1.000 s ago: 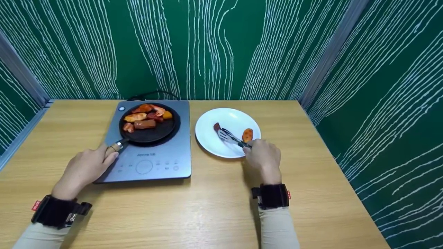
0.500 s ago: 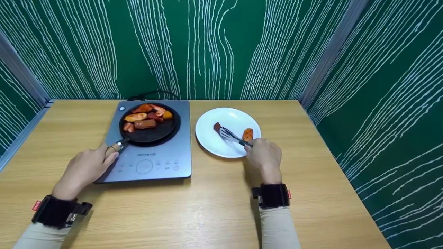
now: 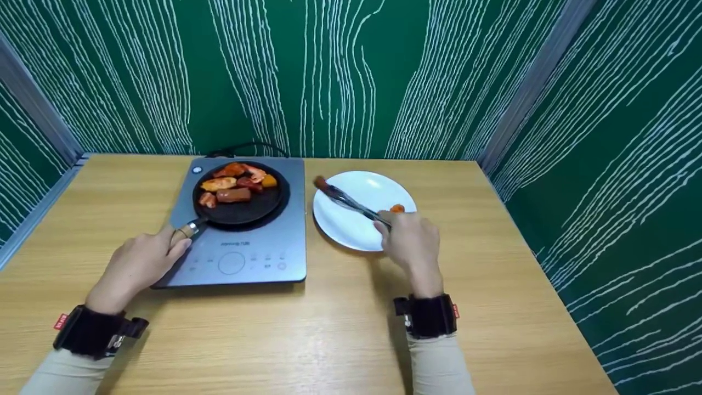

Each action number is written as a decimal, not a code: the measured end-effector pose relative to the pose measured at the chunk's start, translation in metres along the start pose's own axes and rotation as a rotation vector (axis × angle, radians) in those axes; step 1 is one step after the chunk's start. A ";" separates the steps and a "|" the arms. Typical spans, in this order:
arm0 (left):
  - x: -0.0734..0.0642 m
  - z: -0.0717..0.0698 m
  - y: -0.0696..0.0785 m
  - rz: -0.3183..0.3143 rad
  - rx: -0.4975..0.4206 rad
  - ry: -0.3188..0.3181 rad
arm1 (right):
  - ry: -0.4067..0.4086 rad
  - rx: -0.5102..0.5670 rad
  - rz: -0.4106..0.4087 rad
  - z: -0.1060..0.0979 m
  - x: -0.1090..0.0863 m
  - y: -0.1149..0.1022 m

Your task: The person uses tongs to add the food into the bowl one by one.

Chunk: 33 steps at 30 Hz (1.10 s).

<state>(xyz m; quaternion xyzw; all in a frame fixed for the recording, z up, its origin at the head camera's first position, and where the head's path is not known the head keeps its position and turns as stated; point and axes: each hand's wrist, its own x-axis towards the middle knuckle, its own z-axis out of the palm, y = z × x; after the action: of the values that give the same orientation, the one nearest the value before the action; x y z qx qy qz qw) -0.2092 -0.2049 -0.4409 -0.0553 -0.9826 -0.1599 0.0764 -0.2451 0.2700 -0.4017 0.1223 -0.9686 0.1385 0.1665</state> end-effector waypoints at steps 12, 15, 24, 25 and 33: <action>0.001 0.000 -0.002 -0.014 0.001 -0.022 | 0.160 -0.047 -0.462 0.028 0.039 -0.075; 0.001 0.000 -0.002 -0.010 -0.006 -0.019 | 0.158 -0.104 -0.549 0.036 0.050 -0.088; 0.001 0.000 0.003 -0.004 0.001 -0.004 | 0.135 -0.203 -0.652 0.051 0.068 -0.099; 0.002 0.000 0.003 -0.003 0.003 -0.001 | 0.136 -0.208 -0.659 0.052 0.069 -0.098; 0.001 0.000 -0.001 -0.020 -0.002 -0.024 | 0.105 -0.227 -0.694 0.058 0.078 -0.098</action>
<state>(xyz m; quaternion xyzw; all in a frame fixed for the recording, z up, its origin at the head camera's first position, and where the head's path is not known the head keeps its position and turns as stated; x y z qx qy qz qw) -0.2103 -0.2053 -0.4411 -0.0476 -0.9838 -0.1612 0.0629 -0.3055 0.1464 -0.4038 0.4170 -0.8688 -0.0283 0.2654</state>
